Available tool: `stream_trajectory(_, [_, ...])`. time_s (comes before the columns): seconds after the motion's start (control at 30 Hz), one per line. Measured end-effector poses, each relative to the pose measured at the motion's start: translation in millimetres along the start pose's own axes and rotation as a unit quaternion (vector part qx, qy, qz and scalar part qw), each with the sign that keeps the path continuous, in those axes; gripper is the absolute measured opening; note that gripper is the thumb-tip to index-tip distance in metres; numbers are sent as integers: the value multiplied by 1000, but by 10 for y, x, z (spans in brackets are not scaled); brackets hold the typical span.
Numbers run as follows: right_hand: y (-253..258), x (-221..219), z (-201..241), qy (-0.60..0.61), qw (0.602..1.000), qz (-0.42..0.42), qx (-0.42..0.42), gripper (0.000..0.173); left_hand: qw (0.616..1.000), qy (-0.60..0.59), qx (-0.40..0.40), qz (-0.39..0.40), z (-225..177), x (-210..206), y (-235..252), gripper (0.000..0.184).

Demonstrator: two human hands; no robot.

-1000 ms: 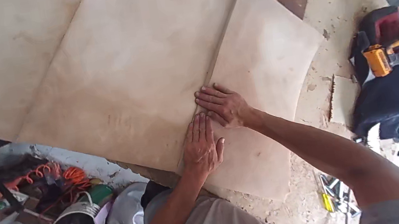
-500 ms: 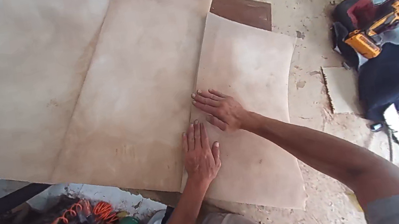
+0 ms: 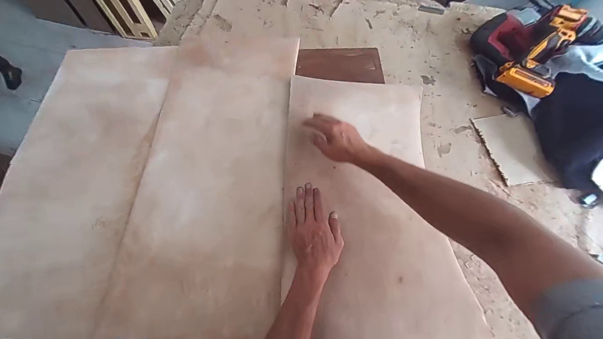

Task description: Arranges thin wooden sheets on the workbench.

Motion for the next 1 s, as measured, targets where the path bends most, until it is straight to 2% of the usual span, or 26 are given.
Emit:
stream_trajectory(0.13, [667,240,-1195,-42,991,0,-126,59,998,-13,-17,-56,-5,-167,159,66])
stream_trajectory(0.2, [741,109,-1493,-49,981,53,-179,68,998,-17,-5,-59,41,-200,79,68])
stream_trajectory(0.27, [841,209,-1508,-45,973,84,-211,75,998,-3,12,-61,64,-192,111,75])
stream_trajectory(0.37, [740,891,-1234,-44,972,36,-228,62,998,25,30,-40,71,-227,137,82])
stream_trajectory(0.43, [613,1292,-961,-77,969,5,-233,62,998,37,38,-21,63,-263,168,86])
stream_trajectory(0.5, [578,1240,-896,-121,963,8,-239,66,998,43,41,-3,59,-298,163,88])
stream_trajectory(0.57, [699,941,-1006,-140,962,26,-232,65,998,45,42,15,47,-317,164,89])
stream_trajectory(0.67, [962,524,-1210,-103,965,54,-234,59,997,25,48,46,66,-256,229,84])
stream_trajectory(0.73, [983,392,-1390,-37,967,49,-249,58,997,-43,56,17,97,-66,338,69])
stream_trajectory(0.77, [954,395,-1478,1,966,32,-258,59,995,-77,60,-27,118,45,429,62])
stream_trajectory(0.83, [861,533,-1524,30,964,-3,-263,63,992,-97,75,-42,129,35,631,62])
stream_trajectory(0.9, [769,796,-1310,-22,965,-18,-261,66,992,-82,95,-27,115,-105,757,66])
stream_trajectory(1.0, [668,1114,-900,-123,953,-15,-277,76,993,-77,83,-26,106,-172,800,68])
Point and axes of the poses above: each hand's wrist, its own y-axis towards the middle knuckle, its own x-axis out of the back of the hand, z = x × y, the point moved 10 cm from there along y, towards the middle knuckle, and after that the axes turned 9 degrees about x, right-handed, at the moved point
